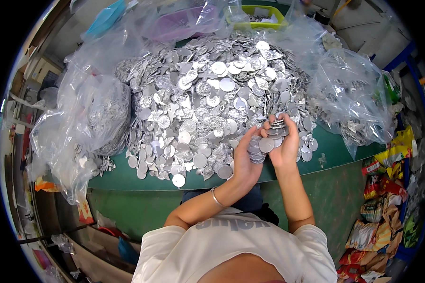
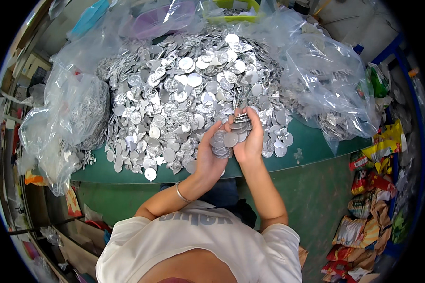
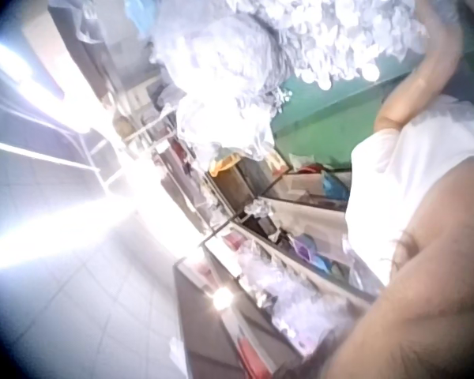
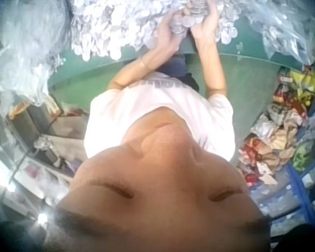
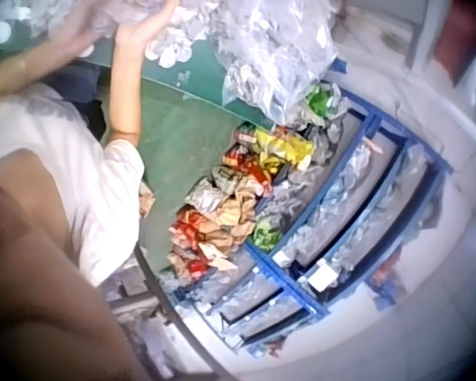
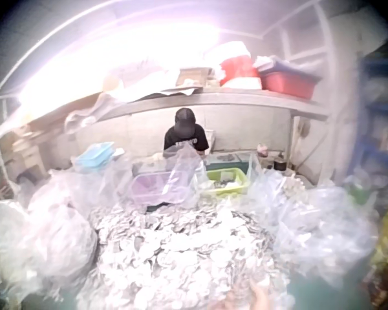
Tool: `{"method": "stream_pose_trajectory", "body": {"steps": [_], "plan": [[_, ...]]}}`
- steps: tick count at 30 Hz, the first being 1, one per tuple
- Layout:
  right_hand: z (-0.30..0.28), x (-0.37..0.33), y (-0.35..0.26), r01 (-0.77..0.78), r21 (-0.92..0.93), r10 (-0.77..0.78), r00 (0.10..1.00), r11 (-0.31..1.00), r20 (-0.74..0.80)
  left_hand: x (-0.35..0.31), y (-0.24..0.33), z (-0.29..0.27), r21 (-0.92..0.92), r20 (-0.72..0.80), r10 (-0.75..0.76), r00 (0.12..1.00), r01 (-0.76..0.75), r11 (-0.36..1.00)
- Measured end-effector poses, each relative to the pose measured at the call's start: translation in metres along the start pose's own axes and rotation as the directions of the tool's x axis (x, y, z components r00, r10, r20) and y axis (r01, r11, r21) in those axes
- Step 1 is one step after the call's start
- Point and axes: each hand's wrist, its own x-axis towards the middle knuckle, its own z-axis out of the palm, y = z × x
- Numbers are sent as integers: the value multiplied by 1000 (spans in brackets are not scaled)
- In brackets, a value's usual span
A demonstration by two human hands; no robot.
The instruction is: The person stacks small silver metal tags from a large pile on a workbench and places the stacks into clear plastic bags.
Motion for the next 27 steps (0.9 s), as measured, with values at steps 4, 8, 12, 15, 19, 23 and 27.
{"method": "stream_pose_trajectory", "body": {"steps": [4, 8, 12, 15, 19, 23, 27], "plan": [[-5, -15, 25, 334, -452, -327, 940, 827, 96, -7, 0, 6, 60, 20, 97, 995, -98, 993], [-6, -28, 35, 577, -747, -397, 803, 331, 444, -5, -2, -5, 187, 79, 224, 971, -235, 954], [-4, -40, 46, 694, -714, -363, 690, 87, 626, -7, 11, -7, 265, 145, 230, 962, -262, 928], [3, -43, 52, 734, -678, -359, 626, -28, 692, -11, 24, -2, 340, 244, 296, 923, -368, 865], [18, -51, 59, 743, -658, -320, 598, -123, 735, -5, 21, -6, 279, 248, 352, 903, -414, 866], [21, -51, 60, 808, -574, -244, 535, -131, 809, 19, 20, -41, 116, 260, 274, 926, -311, 943], [21, -50, 65, 775, -591, -295, 524, -224, 799, -24, 36, -14, 41, 291, 253, 923, -276, 960]]}}
